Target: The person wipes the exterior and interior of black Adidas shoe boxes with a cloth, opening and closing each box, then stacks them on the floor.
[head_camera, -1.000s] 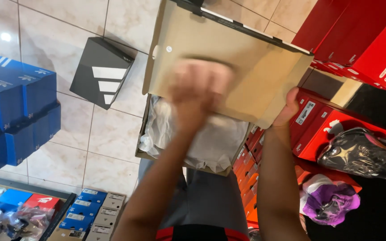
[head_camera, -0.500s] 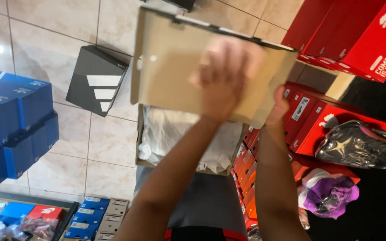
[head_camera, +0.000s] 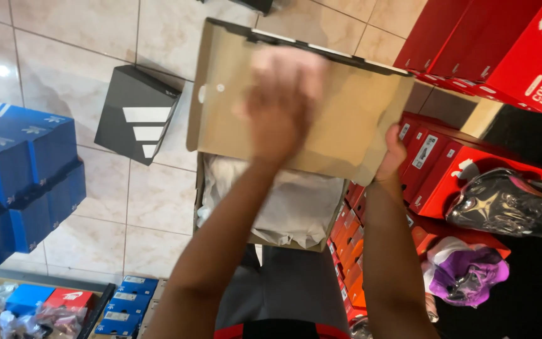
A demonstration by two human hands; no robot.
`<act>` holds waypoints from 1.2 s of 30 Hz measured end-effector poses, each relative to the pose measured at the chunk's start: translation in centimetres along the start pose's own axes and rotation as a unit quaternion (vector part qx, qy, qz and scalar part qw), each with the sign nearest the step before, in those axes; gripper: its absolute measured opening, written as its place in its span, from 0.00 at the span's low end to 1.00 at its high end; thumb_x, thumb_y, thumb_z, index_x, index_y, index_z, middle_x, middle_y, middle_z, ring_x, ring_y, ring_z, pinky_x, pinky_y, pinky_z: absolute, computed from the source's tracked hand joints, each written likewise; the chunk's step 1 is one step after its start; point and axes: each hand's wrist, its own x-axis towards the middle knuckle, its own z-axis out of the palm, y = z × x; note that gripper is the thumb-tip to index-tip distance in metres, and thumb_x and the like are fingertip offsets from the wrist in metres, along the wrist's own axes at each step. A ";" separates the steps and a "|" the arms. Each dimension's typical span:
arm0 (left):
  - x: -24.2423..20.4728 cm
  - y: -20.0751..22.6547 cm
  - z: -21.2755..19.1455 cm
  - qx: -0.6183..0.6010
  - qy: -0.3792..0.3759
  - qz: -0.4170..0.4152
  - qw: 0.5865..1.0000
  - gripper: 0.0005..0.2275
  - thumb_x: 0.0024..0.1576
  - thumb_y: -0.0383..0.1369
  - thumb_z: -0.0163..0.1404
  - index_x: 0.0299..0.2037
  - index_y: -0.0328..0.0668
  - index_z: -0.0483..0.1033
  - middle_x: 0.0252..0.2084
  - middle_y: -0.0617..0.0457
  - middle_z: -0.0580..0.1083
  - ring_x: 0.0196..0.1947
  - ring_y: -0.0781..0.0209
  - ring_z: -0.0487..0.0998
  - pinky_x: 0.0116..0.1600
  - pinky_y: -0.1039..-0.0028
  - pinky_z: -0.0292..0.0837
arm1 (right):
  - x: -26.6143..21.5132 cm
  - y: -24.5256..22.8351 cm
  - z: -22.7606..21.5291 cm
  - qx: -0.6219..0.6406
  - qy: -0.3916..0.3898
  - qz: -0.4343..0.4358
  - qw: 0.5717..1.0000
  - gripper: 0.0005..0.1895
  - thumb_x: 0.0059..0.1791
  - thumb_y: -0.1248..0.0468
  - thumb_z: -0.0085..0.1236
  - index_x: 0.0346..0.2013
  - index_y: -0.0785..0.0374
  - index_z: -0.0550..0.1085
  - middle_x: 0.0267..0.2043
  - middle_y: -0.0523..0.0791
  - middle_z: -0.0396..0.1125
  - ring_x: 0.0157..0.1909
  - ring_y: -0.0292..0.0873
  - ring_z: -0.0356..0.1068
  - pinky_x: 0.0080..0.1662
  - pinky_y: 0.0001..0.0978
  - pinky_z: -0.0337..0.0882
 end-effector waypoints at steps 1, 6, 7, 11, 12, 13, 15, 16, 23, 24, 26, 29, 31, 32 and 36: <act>-0.1 2.1 0.8 -0.002 -0.001 0.000 1.000 0.24 0.68 0.44 0.44 0.72 0.47 0.58 0.74 0.42 0.56 0.69 0.37 0.62 0.66 0.50 0.63 | 0.1 0.2 -0.5 -0.001 0.002 0.000 1.000 0.32 0.55 0.46 0.50 0.65 0.67 0.68 0.51 0.51 0.72 0.42 0.46 0.73 0.46 0.38 0.73; 0.5 4.8 3.4 0.057 0.043 0.161 0.984 0.25 0.73 0.56 0.38 0.77 0.63 0.54 0.78 0.53 0.46 0.67 0.51 0.62 0.63 0.56 0.65 | 1.3 0.5 -3.2 0.130 -0.113 0.030 0.985 0.32 0.58 0.51 0.48 0.72 0.65 0.61 0.64 0.53 0.68 0.57 0.49 0.72 0.62 0.43 0.69; 0.6 2.9 1.9 0.060 0.043 0.158 0.985 0.25 0.73 0.56 0.38 0.77 0.63 0.54 0.78 0.53 0.46 0.67 0.51 0.62 0.63 0.56 0.65 | 1.2 0.4 -2.4 0.132 -0.115 0.034 0.984 0.32 0.58 0.51 0.48 0.72 0.65 0.61 0.64 0.53 0.68 0.57 0.49 0.72 0.62 0.43 0.69; 0.8 -2.0 -2.8 -0.046 0.071 0.010 0.996 0.17 0.65 0.42 0.48 0.62 0.47 0.72 0.68 0.48 0.63 0.66 0.39 0.63 0.70 0.47 0.56 | 1.1 0.1 -1.0 0.038 -0.051 0.017 0.998 0.35 0.54 0.46 0.51 0.67 0.68 0.65 0.57 0.53 0.70 0.49 0.49 0.73 0.52 0.40 0.73; 0.8 -2.8 -3.5 0.000 0.126 -0.015 0.992 0.19 0.65 0.42 0.52 0.65 0.50 0.74 0.71 0.53 0.60 0.65 0.40 0.65 0.69 0.49 0.62 | 1.3 0.2 -1.2 0.025 -0.034 0.025 0.999 0.35 0.54 0.46 0.51 0.68 0.67 0.64 0.59 0.53 0.69 0.51 0.50 0.72 0.54 0.41 0.72; 0.3 -1.6 -2.0 0.001 0.123 -0.015 0.992 0.19 0.65 0.42 0.52 0.65 0.50 0.74 0.71 0.53 0.60 0.65 0.40 0.65 0.69 0.49 0.62 | 1.6 0.8 -1.3 0.026 -0.032 0.028 0.999 0.35 0.54 0.46 0.51 0.68 0.67 0.64 0.59 0.53 0.69 0.51 0.50 0.72 0.54 0.41 0.72; -0.3 1.0 1.2 0.000 0.078 0.004 0.997 0.26 0.64 0.42 0.55 0.70 0.52 0.61 0.73 0.43 0.58 0.70 0.29 0.60 0.70 0.37 0.58 | 2.4 1.6 -1.6 0.037 0.020 0.037 0.998 0.33 0.55 0.43 0.44 0.64 0.67 0.69 0.52 0.50 0.73 0.44 0.45 0.73 0.47 0.36 0.74; 0.0 3.3 1.9 -0.003 0.080 0.009 0.997 0.26 0.64 0.42 0.55 0.70 0.52 0.61 0.73 0.43 0.58 0.70 0.29 0.60 0.70 0.37 0.58 | 2.7 1.5 -1.8 0.037 0.022 0.032 0.999 0.33 0.55 0.43 0.44 0.64 0.67 0.69 0.52 0.50 0.73 0.44 0.45 0.73 0.47 0.36 0.74; 0.0 7.3 1.7 0.023 -0.002 0.108 0.994 0.27 0.68 0.52 0.49 0.74 0.60 0.58 0.76 0.55 0.52 0.69 0.47 0.63 0.68 0.52 0.61 | 2.5 1.1 -3.8 0.100 -0.144 0.023 0.984 0.37 0.56 0.40 0.42 0.69 0.64 0.64 0.58 0.51 0.71 0.51 0.46 0.73 0.55 0.40 0.74; 0.1 6.0 0.6 0.036 -0.024 0.144 0.989 0.27 0.67 0.51 0.45 0.75 0.55 0.57 0.76 0.53 0.54 0.67 0.51 0.63 0.63 0.59 0.59 | 2.5 0.8 -4.2 0.091 -0.114 0.023 0.989 0.36 0.56 0.40 0.43 0.66 0.65 0.67 0.58 0.50 0.71 0.51 0.44 0.72 0.55 0.35 0.71; -1.0 1.3 0.1 0.026 0.001 0.069 0.997 0.18 0.64 0.49 0.44 0.60 0.57 0.70 0.61 0.50 0.66 0.59 0.44 0.69 0.63 0.51 0.54 | 3.2 2.4 -6.3 0.049 -0.076 -0.009 0.996 0.37 0.54 0.36 0.39 0.67 0.57 0.66 0.61 0.47 0.69 0.55 0.44 0.72 0.63 0.41 0.68; -2.0 -3.5 0.5 0.098 0.108 -0.048 0.988 0.18 0.65 0.52 0.35 0.57 0.66 0.75 0.59 0.52 0.71 0.58 0.40 0.70 0.59 0.50 0.55 | 2.9 3.2 -5.6 0.008 -0.034 -0.047 0.998 0.37 0.52 0.33 0.37 0.67 0.50 0.66 0.64 0.43 0.68 0.60 0.43 0.73 0.71 0.46 0.65; -2.7 -3.8 2.4 0.187 0.193 -0.089 0.959 0.23 0.68 0.58 0.28 0.68 0.74 0.67 0.71 0.56 0.63 0.65 0.43 0.66 0.56 0.57 0.62 | 2.8 3.2 -4.4 0.013 -0.037 -0.053 0.998 0.35 0.52 0.34 0.40 0.66 0.50 0.68 0.64 0.43 0.69 0.60 0.42 0.73 0.71 0.45 0.65; -3.1 -2.9 4.1 0.150 0.188 -0.057 0.969 0.21 0.66 0.55 0.36 0.66 0.70 0.69 0.67 0.51 0.66 0.60 0.36 0.68 0.57 0.48 0.59 | 3.0 3.1 -4.1 0.012 -0.043 -0.049 0.998 0.35 0.52 0.34 0.39 0.66 0.49 0.67 0.64 0.42 0.68 0.60 0.41 0.72 0.71 0.44 0.64; -4.9 7.7 6.4 0.061 0.169 0.147 0.973 0.21 0.63 0.48 0.42 0.66 0.65 0.70 0.69 0.51 0.67 0.64 0.27 0.66 0.58 0.40 0.63 | 1.4 2.0 0.1 0.047 -0.053 -0.059 0.996 0.34 0.53 0.36 0.40 0.62 0.53 0.72 0.61 0.43 0.71 0.61 0.39 0.72 0.71 0.41 0.66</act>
